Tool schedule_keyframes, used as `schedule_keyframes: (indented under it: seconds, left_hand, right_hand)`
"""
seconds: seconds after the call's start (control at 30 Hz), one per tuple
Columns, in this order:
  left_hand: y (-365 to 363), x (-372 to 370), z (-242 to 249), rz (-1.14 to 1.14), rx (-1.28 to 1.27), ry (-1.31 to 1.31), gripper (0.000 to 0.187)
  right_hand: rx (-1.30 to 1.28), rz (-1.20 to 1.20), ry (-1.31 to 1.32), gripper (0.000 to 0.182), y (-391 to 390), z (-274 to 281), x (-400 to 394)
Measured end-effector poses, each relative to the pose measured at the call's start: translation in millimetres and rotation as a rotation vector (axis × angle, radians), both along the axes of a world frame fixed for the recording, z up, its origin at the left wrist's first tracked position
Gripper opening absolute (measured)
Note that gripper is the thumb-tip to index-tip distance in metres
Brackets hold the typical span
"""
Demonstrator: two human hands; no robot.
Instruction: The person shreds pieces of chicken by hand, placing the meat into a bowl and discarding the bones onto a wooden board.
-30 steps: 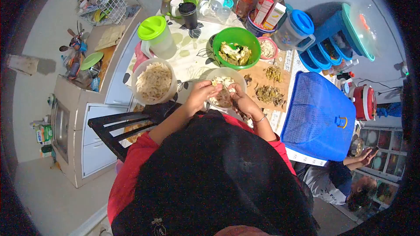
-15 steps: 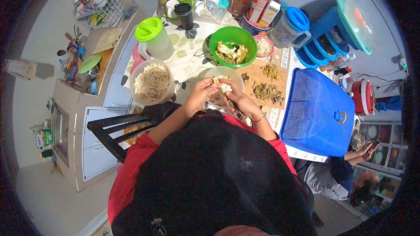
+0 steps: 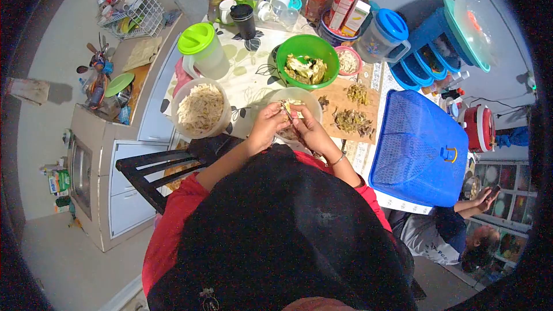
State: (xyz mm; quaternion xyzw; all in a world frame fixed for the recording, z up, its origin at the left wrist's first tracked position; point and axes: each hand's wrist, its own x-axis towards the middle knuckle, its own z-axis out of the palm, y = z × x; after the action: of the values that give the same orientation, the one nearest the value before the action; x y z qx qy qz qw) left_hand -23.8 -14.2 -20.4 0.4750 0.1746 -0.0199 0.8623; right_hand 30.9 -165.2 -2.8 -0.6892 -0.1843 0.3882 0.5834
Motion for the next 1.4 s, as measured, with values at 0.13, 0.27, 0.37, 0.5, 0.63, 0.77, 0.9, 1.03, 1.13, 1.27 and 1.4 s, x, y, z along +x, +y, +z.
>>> schedule_keyframes:
  seconds: [0.13, 0.27, 0.37, 0.5, 0.63, 0.77, 0.9, 1.03, 1.13, 1.27, 1.4]
  left_hand:
    - [1, 0, -4, -0.014, -0.034, -0.013, 0.02]
    - [2, -1, -7, -0.026, -0.032, -0.02, 0.02]
    - [2, 1, -12, -0.041, -0.039, 0.009, 0.019]
    - [2, 0, -4, -0.002, -0.033, 0.046, 0.022]
    - [3, -1, 1, -0.014, -0.006, 0.023, 0.026]
    - [11, -3, -9, -0.063, -0.035, -0.009, 0.027]
    - [10, -4, -8, -0.036, -0.055, 0.011, 0.03]
    - [8, -3, -6, -0.057, 0.014, 0.024, 0.03]
    - [5, -5, 4, -0.047, 0.031, 0.025, 0.03]
    - [5, -5, -1, -0.019, -0.001, 0.029, 0.03]
    - [2, -2, -7, -0.041, 0.083, 0.019, 0.028]
  right_hand:
    - [0.017, -0.066, -0.517, 0.029, 3, -18, -5]
    - [-0.047, -0.016, -0.438, 0.029, -1, -6, -5]
    - [-0.059, -0.007, -0.376, 0.029, -2, -1, -5]
    - [-0.066, 0.027, -0.25, 0.029, -6, 5, -4]
    - [0.119, 0.06, 0.183, 0.03, -15, 8, 3]
    - [0.169, 0.065, 0.345, 0.032, -18, 5, 4]
    - [0.187, 0.04, 0.348, 0.032, -18, 16, 5]
    - [0.132, 0.033, 0.212, 0.032, -17, 13, 7]
    - [0.03, -0.007, 0.05, 0.033, -13, 6, 8]
    - [0.07, 0.063, -0.04, 0.039, -8, 7, 2]
    - [0.075, 0.063, -0.215, 0.039, -3, -10, 0]
